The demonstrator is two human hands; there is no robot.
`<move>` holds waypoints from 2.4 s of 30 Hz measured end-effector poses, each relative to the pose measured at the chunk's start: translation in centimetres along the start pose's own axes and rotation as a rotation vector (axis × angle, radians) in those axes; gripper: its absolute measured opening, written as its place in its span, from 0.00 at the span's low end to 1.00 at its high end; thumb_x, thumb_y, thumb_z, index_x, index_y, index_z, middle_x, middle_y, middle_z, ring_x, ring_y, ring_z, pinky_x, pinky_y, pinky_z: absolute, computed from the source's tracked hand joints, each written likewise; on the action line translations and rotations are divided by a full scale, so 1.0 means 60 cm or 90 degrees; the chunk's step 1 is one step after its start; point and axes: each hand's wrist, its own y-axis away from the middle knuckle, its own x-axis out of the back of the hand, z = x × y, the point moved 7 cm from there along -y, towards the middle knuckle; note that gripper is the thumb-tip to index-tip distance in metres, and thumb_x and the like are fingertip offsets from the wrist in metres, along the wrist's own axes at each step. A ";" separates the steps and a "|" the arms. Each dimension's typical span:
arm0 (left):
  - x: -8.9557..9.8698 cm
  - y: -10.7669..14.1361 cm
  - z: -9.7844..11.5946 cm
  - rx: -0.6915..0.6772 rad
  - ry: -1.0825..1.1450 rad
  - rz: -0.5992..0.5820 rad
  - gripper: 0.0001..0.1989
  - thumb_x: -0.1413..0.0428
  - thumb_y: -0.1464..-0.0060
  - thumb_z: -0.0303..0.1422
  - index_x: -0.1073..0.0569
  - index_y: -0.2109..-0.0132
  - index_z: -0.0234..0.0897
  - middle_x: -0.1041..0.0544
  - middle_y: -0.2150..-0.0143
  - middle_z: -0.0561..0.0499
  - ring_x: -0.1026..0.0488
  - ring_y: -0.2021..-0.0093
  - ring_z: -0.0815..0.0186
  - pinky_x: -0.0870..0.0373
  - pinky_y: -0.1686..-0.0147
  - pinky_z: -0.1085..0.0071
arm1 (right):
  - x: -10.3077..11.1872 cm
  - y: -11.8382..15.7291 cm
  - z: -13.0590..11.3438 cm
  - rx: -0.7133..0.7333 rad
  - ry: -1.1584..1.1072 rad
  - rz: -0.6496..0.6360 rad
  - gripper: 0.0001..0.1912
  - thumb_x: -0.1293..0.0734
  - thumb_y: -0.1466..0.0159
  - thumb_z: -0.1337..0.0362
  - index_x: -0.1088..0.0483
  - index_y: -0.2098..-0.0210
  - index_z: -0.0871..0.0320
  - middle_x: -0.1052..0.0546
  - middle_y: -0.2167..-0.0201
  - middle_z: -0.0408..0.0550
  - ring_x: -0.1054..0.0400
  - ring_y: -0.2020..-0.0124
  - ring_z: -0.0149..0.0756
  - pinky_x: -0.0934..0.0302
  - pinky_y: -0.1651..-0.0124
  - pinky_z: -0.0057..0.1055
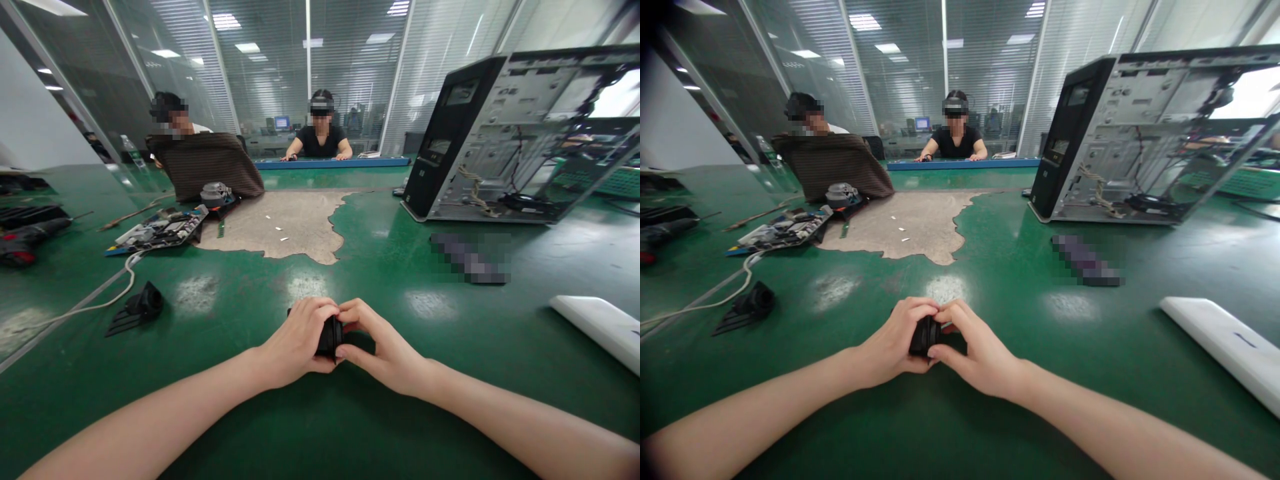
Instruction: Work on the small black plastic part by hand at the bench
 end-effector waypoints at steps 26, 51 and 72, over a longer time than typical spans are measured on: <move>-0.001 -0.001 -0.004 0.019 0.028 0.001 0.32 0.42 0.57 0.30 0.48 0.47 0.36 0.38 0.51 0.42 0.38 0.50 0.56 0.39 0.53 0.58 | -0.005 0.000 0.009 -0.051 -0.014 -0.010 0.14 0.38 0.39 0.69 0.43 0.54 0.57 0.33 0.62 0.48 0.35 0.62 0.34 0.37 0.57 0.35; 0.002 -0.001 0.000 0.024 0.027 0.003 0.32 0.42 0.57 0.28 0.49 0.47 0.38 0.38 0.50 0.42 0.38 0.51 0.55 0.38 0.53 0.56 | 0.008 -0.002 -0.014 0.031 0.050 0.022 0.09 0.37 0.40 0.70 0.40 0.60 0.56 0.35 0.58 0.49 0.38 0.58 0.36 0.39 0.55 0.37; 0.004 -0.002 0.002 0.018 0.018 0.002 0.32 0.42 0.58 0.28 0.49 0.47 0.37 0.37 0.50 0.42 0.37 0.51 0.55 0.37 0.53 0.56 | -0.003 -0.003 0.001 -0.046 -0.014 -0.011 0.13 0.37 0.41 0.71 0.42 0.57 0.57 0.33 0.61 0.48 0.36 0.61 0.35 0.37 0.58 0.35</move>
